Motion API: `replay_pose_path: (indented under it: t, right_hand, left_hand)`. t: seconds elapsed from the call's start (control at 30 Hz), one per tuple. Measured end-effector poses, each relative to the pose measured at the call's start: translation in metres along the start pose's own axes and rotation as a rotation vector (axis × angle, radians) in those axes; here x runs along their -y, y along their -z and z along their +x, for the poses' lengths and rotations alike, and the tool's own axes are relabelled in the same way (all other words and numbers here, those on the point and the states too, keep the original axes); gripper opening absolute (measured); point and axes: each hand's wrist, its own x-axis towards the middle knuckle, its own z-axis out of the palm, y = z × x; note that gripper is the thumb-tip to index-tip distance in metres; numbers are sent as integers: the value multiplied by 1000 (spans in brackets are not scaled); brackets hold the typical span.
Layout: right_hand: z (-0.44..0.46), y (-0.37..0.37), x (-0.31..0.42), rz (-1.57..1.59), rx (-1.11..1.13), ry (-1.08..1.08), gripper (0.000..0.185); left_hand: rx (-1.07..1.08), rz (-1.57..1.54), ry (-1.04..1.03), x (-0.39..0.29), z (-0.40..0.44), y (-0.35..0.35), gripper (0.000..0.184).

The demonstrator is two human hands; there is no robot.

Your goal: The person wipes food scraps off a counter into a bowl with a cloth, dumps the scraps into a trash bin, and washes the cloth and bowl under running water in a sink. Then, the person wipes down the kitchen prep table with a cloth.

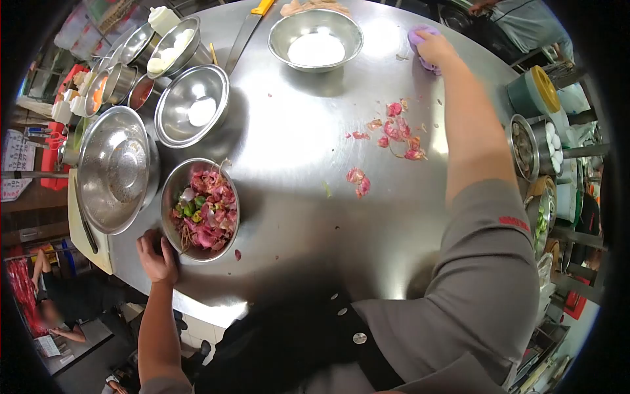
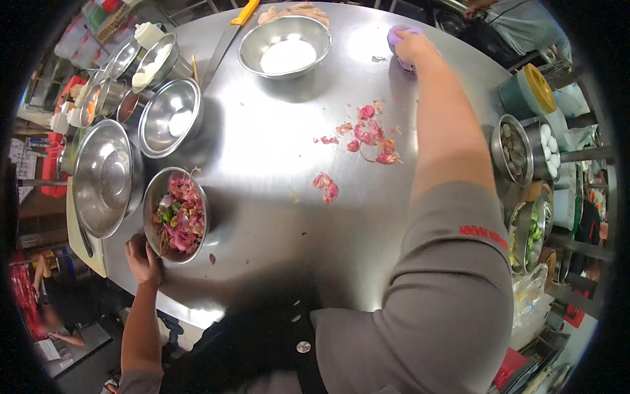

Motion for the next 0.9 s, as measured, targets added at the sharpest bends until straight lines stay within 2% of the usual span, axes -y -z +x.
replay_pose_path:
  t: [0.07,0.17,0.2,0.3,0.4,0.5,0.6,0.67,0.7,0.8,0.9]
  right_hand:
    - [-11,37,51,305,227,-219,40]
    - [24,17,54,254,358,-215,35]
    - [6,36,74,316,329,-230,30]
    - [-7,44,84,538,345,-220,35]
    - [11,26,57,544,273,-178,30]
    - [7,29,62,598,370,-219,27]
    - [-32,58,79,552,418,-108,28]
    - [-34,23,59,412,313,276,30]
    - [-41,29,64,334,258,467,31]
    - [-62,73,64,365,491,374,33]
    - [-60,120,43,792,400,83,34]
  left_hand:
    - [-5,-13,11,0,2,-3,28]
    - [15,-66,59,4,-2,-5,28]
    - [14,-93,74,9,-4,-8,28]
    - [3,-105,86,9,-3,-8,27]
    - [6,-70,71,0,-1,-4,27]
    - [11,-57,81,0,-1,-3,27]
    - [11,-51,67,-4,-1,-1,27]
    - [6,-36,55,-7,2,1,27]
    - [5,-28,62,-8,1,2,26]
    - [7,-50,64,-2,0,-1,26]
    - [4,-72,85,-5,-1,0,27]
